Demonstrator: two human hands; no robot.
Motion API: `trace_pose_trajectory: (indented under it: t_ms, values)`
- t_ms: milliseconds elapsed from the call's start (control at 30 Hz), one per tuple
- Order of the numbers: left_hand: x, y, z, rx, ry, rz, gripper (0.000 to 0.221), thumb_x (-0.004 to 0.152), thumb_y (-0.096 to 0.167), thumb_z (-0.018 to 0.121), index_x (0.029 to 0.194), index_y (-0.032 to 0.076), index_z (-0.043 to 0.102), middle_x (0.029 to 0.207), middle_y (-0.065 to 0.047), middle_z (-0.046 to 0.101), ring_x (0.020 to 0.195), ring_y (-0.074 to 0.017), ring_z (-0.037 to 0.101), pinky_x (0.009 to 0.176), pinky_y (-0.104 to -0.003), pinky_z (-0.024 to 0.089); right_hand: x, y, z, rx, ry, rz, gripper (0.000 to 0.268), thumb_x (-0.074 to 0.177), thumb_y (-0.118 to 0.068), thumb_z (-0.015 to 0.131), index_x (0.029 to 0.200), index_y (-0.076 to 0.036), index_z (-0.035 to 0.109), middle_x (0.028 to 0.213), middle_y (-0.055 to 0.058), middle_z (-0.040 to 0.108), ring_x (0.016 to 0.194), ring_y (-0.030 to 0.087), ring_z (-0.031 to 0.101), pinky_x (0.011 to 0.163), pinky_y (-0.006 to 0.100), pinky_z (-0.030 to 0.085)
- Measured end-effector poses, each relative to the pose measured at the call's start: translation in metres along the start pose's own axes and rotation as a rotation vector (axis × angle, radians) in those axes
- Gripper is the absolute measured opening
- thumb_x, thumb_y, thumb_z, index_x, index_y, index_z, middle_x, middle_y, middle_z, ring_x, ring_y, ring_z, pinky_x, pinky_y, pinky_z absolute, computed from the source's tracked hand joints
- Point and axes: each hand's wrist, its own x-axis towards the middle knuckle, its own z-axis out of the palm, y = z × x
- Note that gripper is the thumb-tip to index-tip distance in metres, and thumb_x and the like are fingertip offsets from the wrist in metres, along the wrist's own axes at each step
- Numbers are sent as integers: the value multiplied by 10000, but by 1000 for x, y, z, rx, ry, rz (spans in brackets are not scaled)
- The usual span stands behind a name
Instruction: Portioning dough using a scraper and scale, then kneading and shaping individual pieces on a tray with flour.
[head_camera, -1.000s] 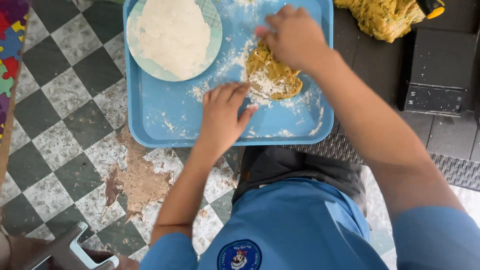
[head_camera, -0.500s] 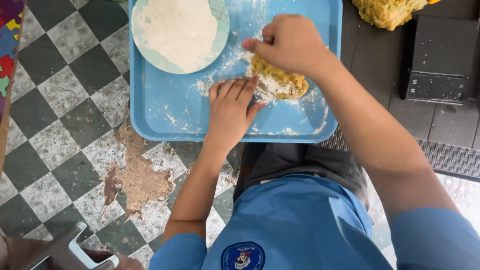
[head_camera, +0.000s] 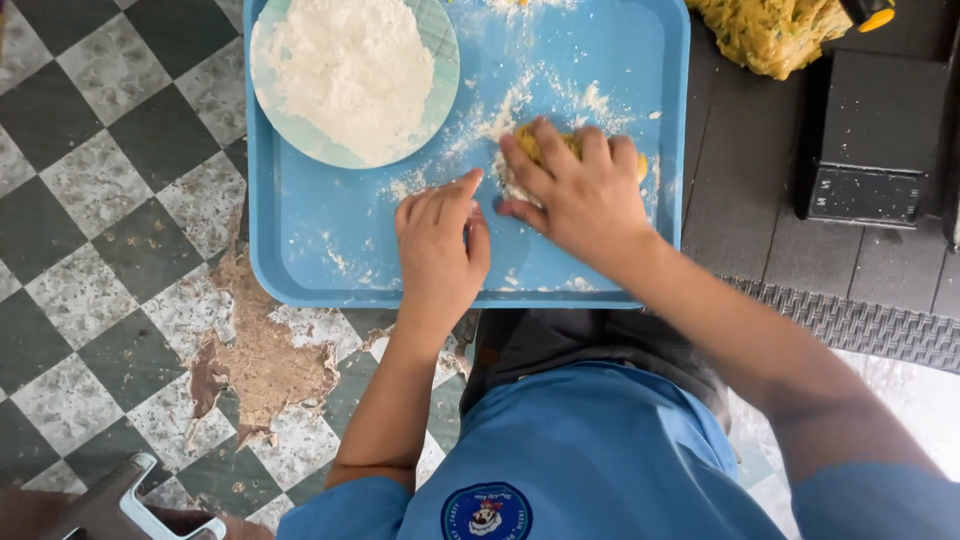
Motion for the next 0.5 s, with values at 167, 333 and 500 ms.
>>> trace_pose_trajectory:
  t_ms: [167, 333, 500]
  values:
    - [6, 7, -7, 82, -68, 24, 314, 1009, 82, 615, 1317, 59, 673, 1164, -87, 767, 1029, -259, 720, 1101, -446, 446, 31, 12, 21, -106, 51, 35, 537, 1058, -785, 582, 1219, -278, 659, 1032, 9, 635, 754, 221, 584, 432, 334, 488]
    - [5, 4, -3, 91, -49, 31, 320, 998, 101, 646, 1314, 64, 678, 1174, -84, 770, 1093, -258, 727, 1110, -445, 478, 57, 21, 43, 101, -94, 181, 451, 1094, -624, 583, 1199, -207, 717, 1014, 79, 619, 671, 270, 627, 339, 365, 497]
    - [5, 4, -2, 63, -16, 37, 273, 997, 110, 673, 1264, 62, 703, 1164, -94, 780, 1102, -243, 738, 1091, -439, 483, 89, 50, 34, 468, -431, 401, 446, 1114, -561, 547, 1233, -154, 687, 1110, 180, 620, 678, 403, 683, 458, 498, 567]
